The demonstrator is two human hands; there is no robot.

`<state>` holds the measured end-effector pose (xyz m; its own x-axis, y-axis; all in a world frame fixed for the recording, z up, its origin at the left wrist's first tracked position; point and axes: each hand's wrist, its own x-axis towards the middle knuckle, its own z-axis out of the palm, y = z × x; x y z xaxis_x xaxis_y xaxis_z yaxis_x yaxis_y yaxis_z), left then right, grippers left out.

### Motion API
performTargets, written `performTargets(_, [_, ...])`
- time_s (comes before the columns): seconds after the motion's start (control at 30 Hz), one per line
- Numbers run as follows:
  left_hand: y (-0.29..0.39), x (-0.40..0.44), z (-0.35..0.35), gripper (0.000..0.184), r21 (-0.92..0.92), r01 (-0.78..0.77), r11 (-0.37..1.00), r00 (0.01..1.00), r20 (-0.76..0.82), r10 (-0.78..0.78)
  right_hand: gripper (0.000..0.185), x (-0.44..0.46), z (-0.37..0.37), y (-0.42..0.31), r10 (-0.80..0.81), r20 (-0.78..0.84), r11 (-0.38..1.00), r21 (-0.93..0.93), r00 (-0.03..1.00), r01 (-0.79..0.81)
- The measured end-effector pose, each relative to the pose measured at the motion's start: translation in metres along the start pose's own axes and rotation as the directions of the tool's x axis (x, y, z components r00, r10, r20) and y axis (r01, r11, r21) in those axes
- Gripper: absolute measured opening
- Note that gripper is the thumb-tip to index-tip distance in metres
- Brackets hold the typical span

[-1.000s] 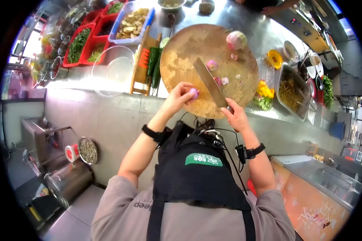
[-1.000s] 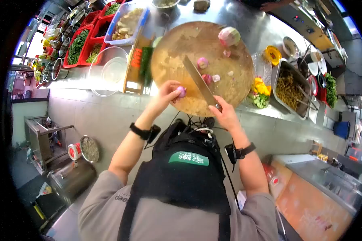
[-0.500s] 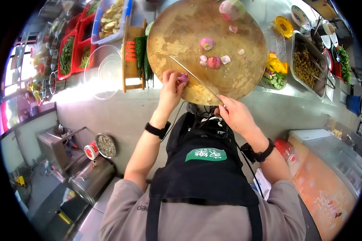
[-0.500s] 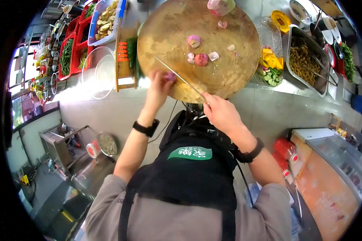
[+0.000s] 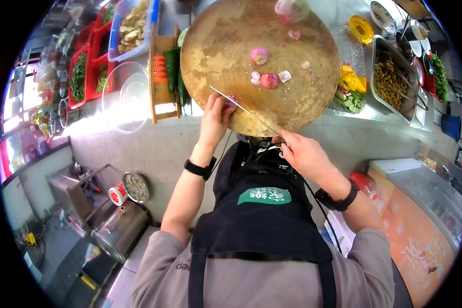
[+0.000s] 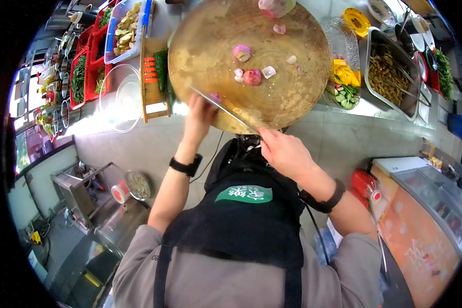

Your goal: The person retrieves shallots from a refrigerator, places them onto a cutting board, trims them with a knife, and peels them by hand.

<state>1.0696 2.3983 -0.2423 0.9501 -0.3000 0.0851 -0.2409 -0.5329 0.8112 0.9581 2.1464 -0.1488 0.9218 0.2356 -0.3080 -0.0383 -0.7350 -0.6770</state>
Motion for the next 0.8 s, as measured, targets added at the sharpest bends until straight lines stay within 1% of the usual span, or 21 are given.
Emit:
performTargets(0.1, [0.0, 0.001, -0.001, 0.026, 0.012, -0.019, 1.0, 1.0, -0.008, 0.019, 0.036, -0.001, 0.0, -0.005, 0.046, 0.04, 0.998, -0.044, 0.998, -0.044])
performTargets(0.17, [-0.003, 0.002, 0.0, 0.026, 0.026, -0.064, 0.998, 0.998, -0.024, 0.065, 0.026, 0.001, 0.003, -0.008, -0.036, -0.05, 0.998, -0.053, 0.998, 0.033])
performTargets(0.2, [-0.004, 0.002, 0.0, 0.026, 0.025, -0.067, 0.997, 0.998, -0.02, 0.067, 0.026, 0.005, 0.007, -0.01, -0.033, -0.053, 0.998, -0.052, 0.998, 0.031])
performTargets(0.27, [-0.004, 0.001, 0.001, 0.024, 0.021, -0.043, 0.999, 0.999, -0.023, 0.043, 0.018, 0.022, 0.017, -0.011, -0.018, -0.055, 0.995, -0.101, 0.998, 0.013])
performTargets(0.3, [-0.004, -0.001, 0.001, 0.024, 0.022, -0.046, 0.999, 0.999, -0.024, 0.046, 0.018, 0.032, 0.026, -0.007, -0.019, -0.058, 0.995, -0.102, 0.998, 0.013])
performTargets(0.37, [-0.004, -0.002, 0.0, 0.021, 0.064, -0.009, 0.998, 1.0, -0.01, 0.01, 0.015, 0.06, 0.035, 0.003, -0.079, -0.085, 0.995, -0.061, 0.993, 0.074])
performTargets(0.43, [-0.001, -0.005, -0.002, 0.02, 0.045, -0.023, 0.999, 1.0, -0.007, 0.024, 0.016, 0.069, 0.016, 0.013, 0.004, -0.032, 0.999, 0.036, 0.999, -0.003])
performTargets(0.47, [0.0, 0.0, -0.001, 0.018, 0.017, -0.045, 0.999, 0.999, -0.015, 0.045, 0.017, 0.069, 0.008, 0.013, -0.024, -0.05, 0.999, -0.042, 0.998, 0.022])
performTargets(0.5, [-0.002, 0.009, 0.0, 0.018, 0.019, -0.058, 0.998, 0.998, -0.026, 0.059, 0.017, 0.07, 0.0, 0.014, -0.035, -0.062, 0.998, -0.05, 0.997, 0.032])
performTargets(0.57, [0.0, 0.008, -0.001, 0.016, -0.013, -0.207, 0.978, 0.977, -0.051, 0.206, 0.019, 0.057, -0.005, 0.011, 0.044, -0.177, 0.999, -0.019, 0.983, -0.048])
performTargets(0.6, [0.001, 0.007, -0.001, 0.021, -0.026, -0.155, 0.988, 0.988, -0.01, 0.155, 0.02, 0.05, -0.011, 0.009, 0.096, -0.13, 0.995, 0.024, 0.987, -0.094])
performTargets(0.63, [0.005, 0.006, -0.001, 0.021, -0.025, -0.15, 0.988, 0.989, -0.014, 0.15, 0.02, 0.044, -0.013, 0.008, 0.093, -0.125, 0.996, 0.023, 0.988, -0.091])
performTargets(0.67, [0.009, 0.004, 0.001, 0.024, 0.107, -0.039, 0.993, 0.999, 0.009, 0.039, 0.021, 0.038, -0.013, 0.007, 0.077, -0.141, 0.996, 0.048, 0.987, -0.071])
performTargets(0.7, [0.013, 0.003, 0.002, 0.028, 0.239, 0.067, 0.969, 0.997, 0.015, -0.072, 0.022, 0.033, -0.013, 0.006, 0.06, -0.16, 0.996, 0.07, 0.985, -0.049])
performTargets(0.73, [0.018, 0.003, 0.0, 0.028, 0.239, 0.071, 0.968, 0.997, 0.007, -0.075, 0.022, 0.03, -0.012, 0.008, 0.054, -0.157, 0.997, 0.067, 0.986, -0.044])
performTargets(0.8, [0.028, -0.001, -0.003, 0.032, 0.099, 0.282, 0.954, 0.957, 0.035, -0.287, 0.024, 0.022, -0.004, 0.013, 0.079, -0.112, 0.982, 0.178, 0.991, -0.058])
